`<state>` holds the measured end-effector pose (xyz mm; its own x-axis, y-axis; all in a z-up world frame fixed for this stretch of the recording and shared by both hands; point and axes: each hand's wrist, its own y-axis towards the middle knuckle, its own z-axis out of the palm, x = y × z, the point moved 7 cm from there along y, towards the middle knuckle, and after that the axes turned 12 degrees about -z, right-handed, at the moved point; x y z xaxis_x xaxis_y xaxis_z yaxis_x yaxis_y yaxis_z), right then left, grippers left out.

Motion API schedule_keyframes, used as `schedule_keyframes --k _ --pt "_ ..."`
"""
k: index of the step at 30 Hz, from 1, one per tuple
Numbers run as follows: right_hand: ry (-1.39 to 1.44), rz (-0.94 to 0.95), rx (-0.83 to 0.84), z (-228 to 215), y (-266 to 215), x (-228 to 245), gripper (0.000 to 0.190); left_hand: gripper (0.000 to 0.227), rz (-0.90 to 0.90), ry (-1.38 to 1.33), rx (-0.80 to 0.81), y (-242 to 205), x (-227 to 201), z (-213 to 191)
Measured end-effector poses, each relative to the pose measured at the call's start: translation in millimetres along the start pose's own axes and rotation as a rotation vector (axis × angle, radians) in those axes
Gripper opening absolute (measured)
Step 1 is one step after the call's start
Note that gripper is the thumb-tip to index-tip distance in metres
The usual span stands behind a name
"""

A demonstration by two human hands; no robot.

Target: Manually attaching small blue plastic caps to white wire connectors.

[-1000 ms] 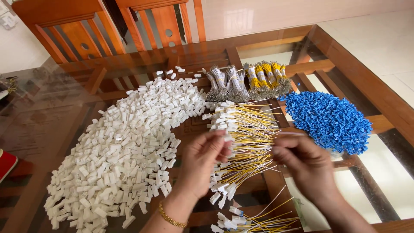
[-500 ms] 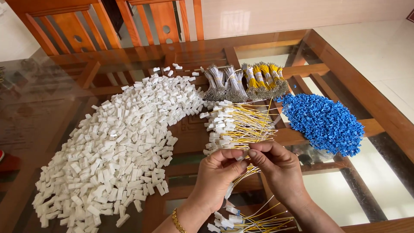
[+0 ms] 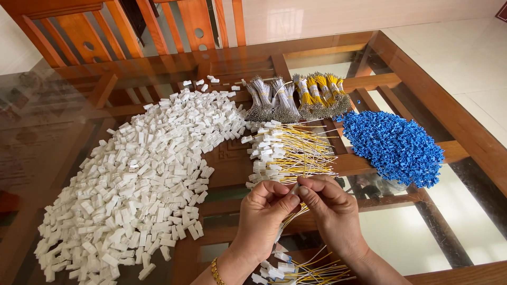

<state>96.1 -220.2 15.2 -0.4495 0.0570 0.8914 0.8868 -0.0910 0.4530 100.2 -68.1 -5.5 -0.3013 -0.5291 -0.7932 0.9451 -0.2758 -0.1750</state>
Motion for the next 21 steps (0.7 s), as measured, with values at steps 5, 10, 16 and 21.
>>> schedule_keyframes --k 5,10,16,21 --pt "-0.162 -0.168 0.134 9.9 -2.3 14.3 0.03 0.014 0.043 0.052 -0.019 0.4 -6.6 -4.5" --pt "-0.168 -0.175 0.154 14.9 -5.5 14.0 0.031 0.014 0.027 0.061 -0.059 1.1 -8.0 -8.4" --pt "-0.2 -0.261 0.129 16.7 -5.7 17.8 0.026 0.015 -0.003 0.009 -0.032 2.6 -6.6 -11.5" --pt "-0.21 -0.33 0.158 22.0 -5.0 23.7 0.034 0.02 -0.01 0.082 -0.146 9.2 -3.0 -21.7"
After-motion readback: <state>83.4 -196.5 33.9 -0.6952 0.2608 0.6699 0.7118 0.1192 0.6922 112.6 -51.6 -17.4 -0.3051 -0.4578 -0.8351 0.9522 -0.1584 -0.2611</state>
